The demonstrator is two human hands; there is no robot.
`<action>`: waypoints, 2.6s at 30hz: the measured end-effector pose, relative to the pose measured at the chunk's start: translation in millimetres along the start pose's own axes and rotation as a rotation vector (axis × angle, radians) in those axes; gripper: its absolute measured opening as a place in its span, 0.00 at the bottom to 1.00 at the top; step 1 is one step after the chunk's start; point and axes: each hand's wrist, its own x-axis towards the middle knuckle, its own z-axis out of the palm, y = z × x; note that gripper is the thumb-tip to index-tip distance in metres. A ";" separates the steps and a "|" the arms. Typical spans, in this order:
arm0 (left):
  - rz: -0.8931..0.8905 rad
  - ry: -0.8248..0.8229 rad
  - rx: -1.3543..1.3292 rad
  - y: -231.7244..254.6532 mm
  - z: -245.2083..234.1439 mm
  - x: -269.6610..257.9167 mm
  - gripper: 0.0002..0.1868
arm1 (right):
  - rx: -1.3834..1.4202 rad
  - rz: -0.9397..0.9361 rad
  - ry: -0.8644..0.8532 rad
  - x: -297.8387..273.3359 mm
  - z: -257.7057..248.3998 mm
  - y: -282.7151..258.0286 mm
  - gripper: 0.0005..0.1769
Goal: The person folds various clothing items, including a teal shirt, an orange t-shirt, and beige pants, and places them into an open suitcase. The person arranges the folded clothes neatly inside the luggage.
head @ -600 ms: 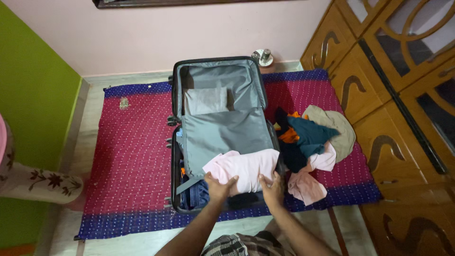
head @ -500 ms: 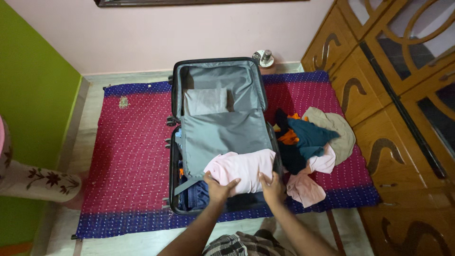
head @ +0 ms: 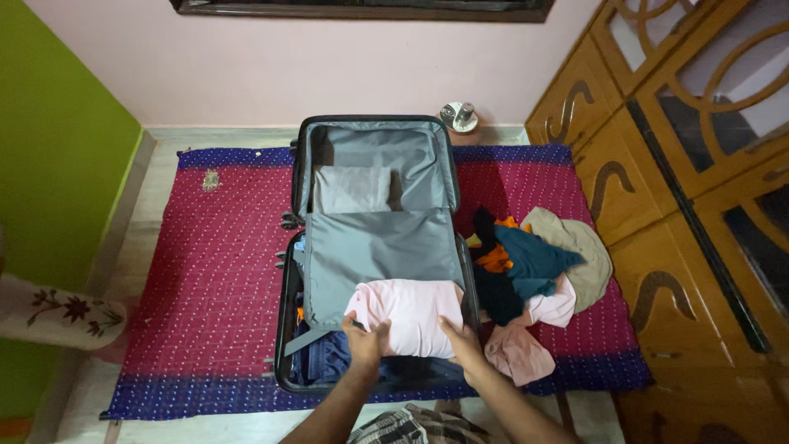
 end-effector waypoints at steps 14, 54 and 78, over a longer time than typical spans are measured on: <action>-0.252 -0.682 -0.217 108.9 -38.3 -9.6 0.35 | 0.683 0.254 -0.562 -50.2 -18.0 -49.5 0.36; 0.601 -0.780 0.969 42.4 -87.0 -59.4 0.37 | 0.874 -0.177 -0.436 305.1 70.9 -291.2 0.23; 0.590 -0.967 1.433 -120.6 -73.4 33.4 0.32 | 1.155 0.379 -0.230 373.3 127.8 -241.4 0.36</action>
